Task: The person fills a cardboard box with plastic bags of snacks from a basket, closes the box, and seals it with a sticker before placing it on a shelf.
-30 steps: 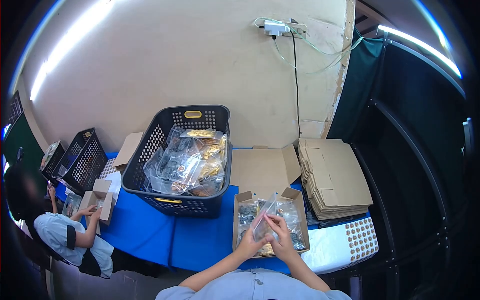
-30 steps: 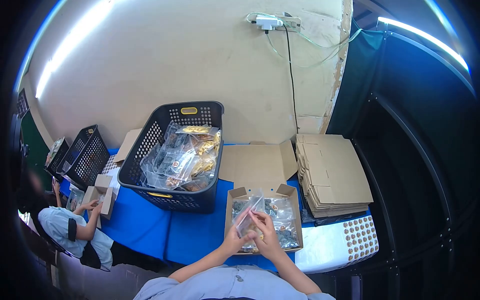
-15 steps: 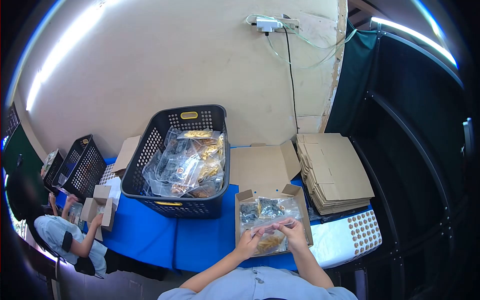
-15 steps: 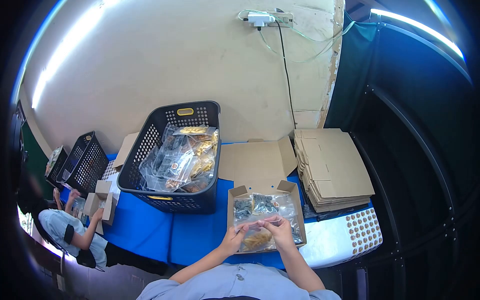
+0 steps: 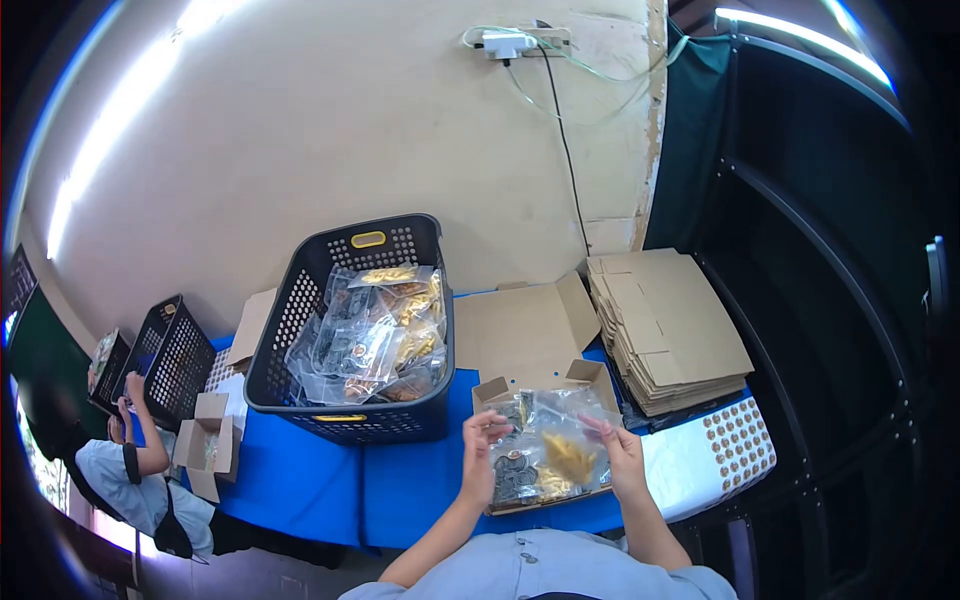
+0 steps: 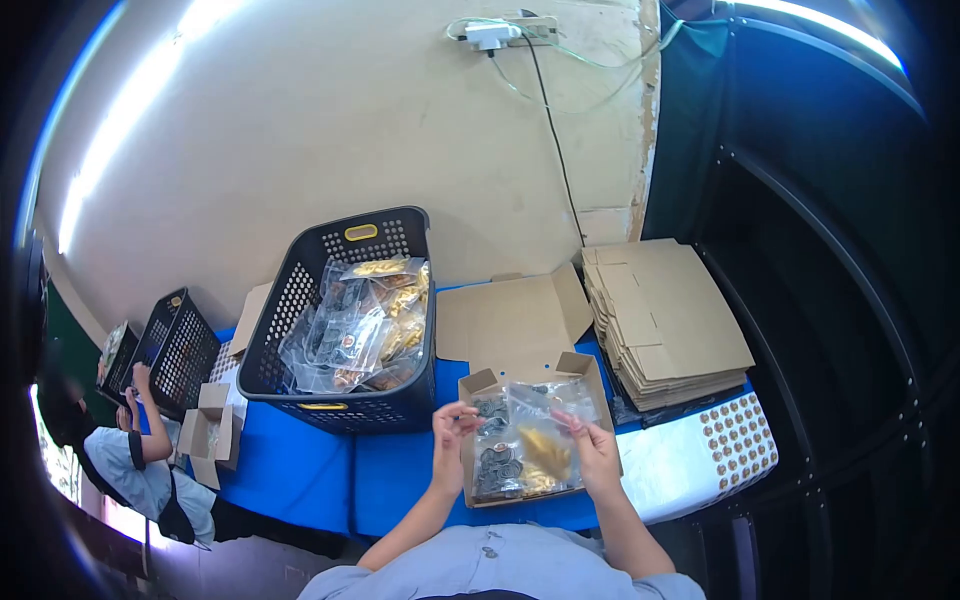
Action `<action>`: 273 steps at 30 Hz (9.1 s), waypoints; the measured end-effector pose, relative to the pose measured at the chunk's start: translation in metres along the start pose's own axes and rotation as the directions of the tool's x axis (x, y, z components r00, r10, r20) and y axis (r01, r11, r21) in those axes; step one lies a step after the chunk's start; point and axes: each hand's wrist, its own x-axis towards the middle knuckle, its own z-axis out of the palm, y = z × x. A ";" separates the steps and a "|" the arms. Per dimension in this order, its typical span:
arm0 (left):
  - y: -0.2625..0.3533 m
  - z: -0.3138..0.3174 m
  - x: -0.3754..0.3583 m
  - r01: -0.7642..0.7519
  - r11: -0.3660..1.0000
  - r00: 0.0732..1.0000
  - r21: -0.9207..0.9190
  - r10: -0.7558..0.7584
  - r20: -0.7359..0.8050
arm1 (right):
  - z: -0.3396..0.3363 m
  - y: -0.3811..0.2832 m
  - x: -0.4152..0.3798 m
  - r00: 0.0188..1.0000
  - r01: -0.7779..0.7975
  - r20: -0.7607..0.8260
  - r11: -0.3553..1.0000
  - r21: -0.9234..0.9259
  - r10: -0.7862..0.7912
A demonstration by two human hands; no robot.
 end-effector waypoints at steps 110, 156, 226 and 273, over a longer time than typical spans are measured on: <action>-0.016 0.043 -0.026 0.182 0.983 0.980 -0.019 -0.180 0.086 | 0.027 0.013 -0.001 0.912 0.397 0.213 0.632 -0.666 -0.349; -0.005 0.016 -0.013 0.083 0.988 0.991 0.133 -0.096 0.094 | 0.016 0.008 0.004 0.996 0.086 -0.019 0.994 -0.061 -0.088; 0.003 0.010 -0.023 0.221 0.968 0.939 -0.119 -0.179 0.292 | 0.022 0.025 0.007 0.999 0.032 -0.006 0.989 0.142 -0.032; -0.030 0.020 -0.035 0.222 0.966 0.969 0.134 -0.234 0.077 | 0.031 0.038 0.014 0.910 0.378 0.123 0.672 -0.637 -0.395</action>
